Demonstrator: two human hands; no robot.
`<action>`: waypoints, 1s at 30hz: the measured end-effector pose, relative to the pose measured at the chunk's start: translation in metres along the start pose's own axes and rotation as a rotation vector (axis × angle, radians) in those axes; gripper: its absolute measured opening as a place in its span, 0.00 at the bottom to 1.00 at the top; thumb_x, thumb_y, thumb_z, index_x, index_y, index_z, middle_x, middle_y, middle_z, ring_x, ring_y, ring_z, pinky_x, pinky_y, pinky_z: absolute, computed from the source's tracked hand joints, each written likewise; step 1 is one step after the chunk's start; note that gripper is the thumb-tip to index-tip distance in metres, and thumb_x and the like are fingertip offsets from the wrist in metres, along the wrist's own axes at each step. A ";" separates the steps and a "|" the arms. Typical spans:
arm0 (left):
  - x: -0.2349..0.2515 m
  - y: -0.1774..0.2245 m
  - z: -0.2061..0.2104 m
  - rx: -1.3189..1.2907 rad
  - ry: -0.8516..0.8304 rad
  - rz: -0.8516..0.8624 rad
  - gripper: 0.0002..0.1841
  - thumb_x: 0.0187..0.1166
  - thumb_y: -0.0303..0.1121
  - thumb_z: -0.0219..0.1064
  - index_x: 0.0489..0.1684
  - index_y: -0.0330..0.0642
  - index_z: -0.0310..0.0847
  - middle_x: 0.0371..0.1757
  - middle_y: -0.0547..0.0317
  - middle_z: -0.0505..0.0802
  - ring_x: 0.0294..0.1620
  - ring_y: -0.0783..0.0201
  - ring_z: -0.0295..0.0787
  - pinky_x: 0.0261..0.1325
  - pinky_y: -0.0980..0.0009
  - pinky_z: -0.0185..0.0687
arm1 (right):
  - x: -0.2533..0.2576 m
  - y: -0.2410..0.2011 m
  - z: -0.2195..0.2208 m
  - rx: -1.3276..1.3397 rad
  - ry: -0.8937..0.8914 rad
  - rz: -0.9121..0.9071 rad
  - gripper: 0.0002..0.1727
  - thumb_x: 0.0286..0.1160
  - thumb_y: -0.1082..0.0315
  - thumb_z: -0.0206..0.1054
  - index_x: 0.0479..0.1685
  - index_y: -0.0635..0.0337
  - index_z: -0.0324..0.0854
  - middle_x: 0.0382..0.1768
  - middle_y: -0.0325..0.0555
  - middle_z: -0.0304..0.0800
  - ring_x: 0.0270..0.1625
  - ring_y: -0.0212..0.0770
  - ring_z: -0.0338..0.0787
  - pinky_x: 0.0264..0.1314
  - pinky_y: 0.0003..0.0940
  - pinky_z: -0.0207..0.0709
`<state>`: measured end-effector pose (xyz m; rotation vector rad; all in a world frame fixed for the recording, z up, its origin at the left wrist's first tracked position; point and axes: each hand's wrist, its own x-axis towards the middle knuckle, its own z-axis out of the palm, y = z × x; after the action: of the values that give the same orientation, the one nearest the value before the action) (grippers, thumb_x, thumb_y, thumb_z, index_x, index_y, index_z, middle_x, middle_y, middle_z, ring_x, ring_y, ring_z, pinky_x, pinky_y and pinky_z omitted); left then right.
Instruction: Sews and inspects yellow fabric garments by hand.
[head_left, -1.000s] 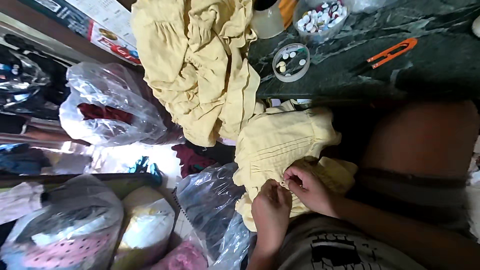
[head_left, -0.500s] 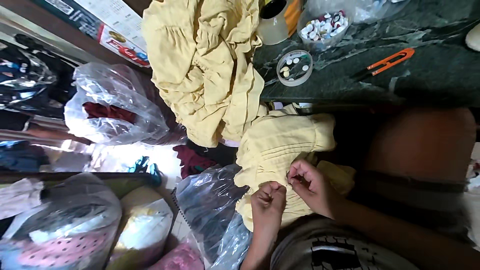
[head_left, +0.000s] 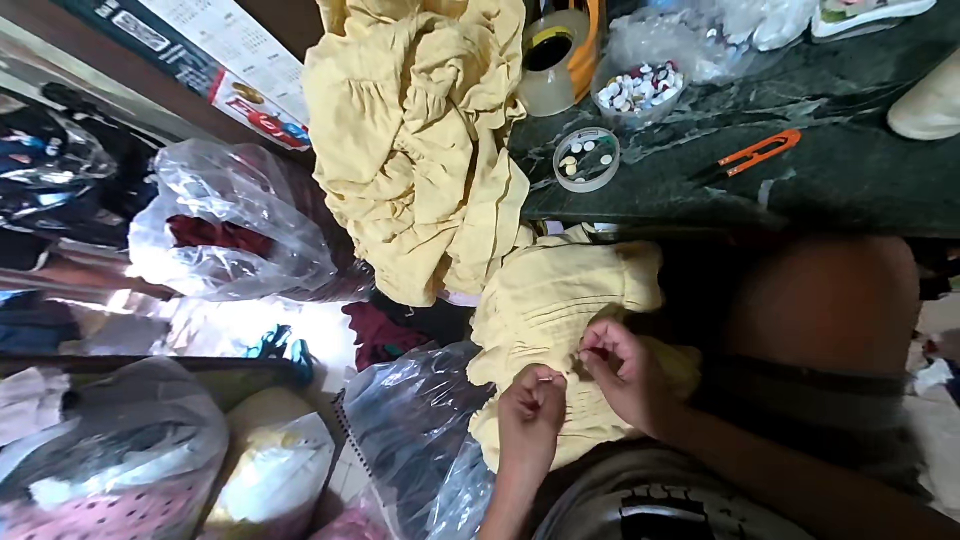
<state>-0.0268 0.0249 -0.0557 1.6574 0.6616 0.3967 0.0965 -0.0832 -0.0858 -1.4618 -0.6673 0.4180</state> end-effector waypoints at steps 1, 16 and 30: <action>-0.002 -0.001 -0.001 0.128 0.101 0.109 0.07 0.78 0.23 0.62 0.46 0.35 0.84 0.17 0.73 0.80 0.15 0.82 0.71 0.20 0.82 0.70 | 0.003 0.005 -0.003 -0.094 0.042 -0.026 0.10 0.78 0.73 0.60 0.49 0.69 0.81 0.40 0.46 0.88 0.43 0.28 0.87 0.50 0.23 0.82; -0.046 -0.056 -0.027 0.730 0.072 0.349 0.17 0.77 0.53 0.70 0.33 0.49 0.90 0.16 0.70 0.83 0.12 0.73 0.73 0.16 0.70 0.72 | 0.147 -0.019 0.027 -0.748 -0.172 -0.227 0.10 0.73 0.82 0.62 0.47 0.66 0.85 0.54 0.58 0.86 0.55 0.57 0.88 0.63 0.57 0.79; 0.015 -0.087 -0.081 -0.035 0.154 -0.240 0.18 0.85 0.32 0.62 0.16 0.43 0.77 0.16 0.66 0.82 0.17 0.73 0.78 0.25 0.73 0.78 | 0.141 -0.017 0.042 -0.812 -0.382 -0.306 0.10 0.80 0.70 0.68 0.54 0.61 0.86 0.49 0.54 0.88 0.62 0.55 0.87 0.71 0.52 0.78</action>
<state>-0.0809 0.1050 -0.1264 1.5030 0.9526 0.3625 0.1741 0.0372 -0.0474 -2.0085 -1.4631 0.1823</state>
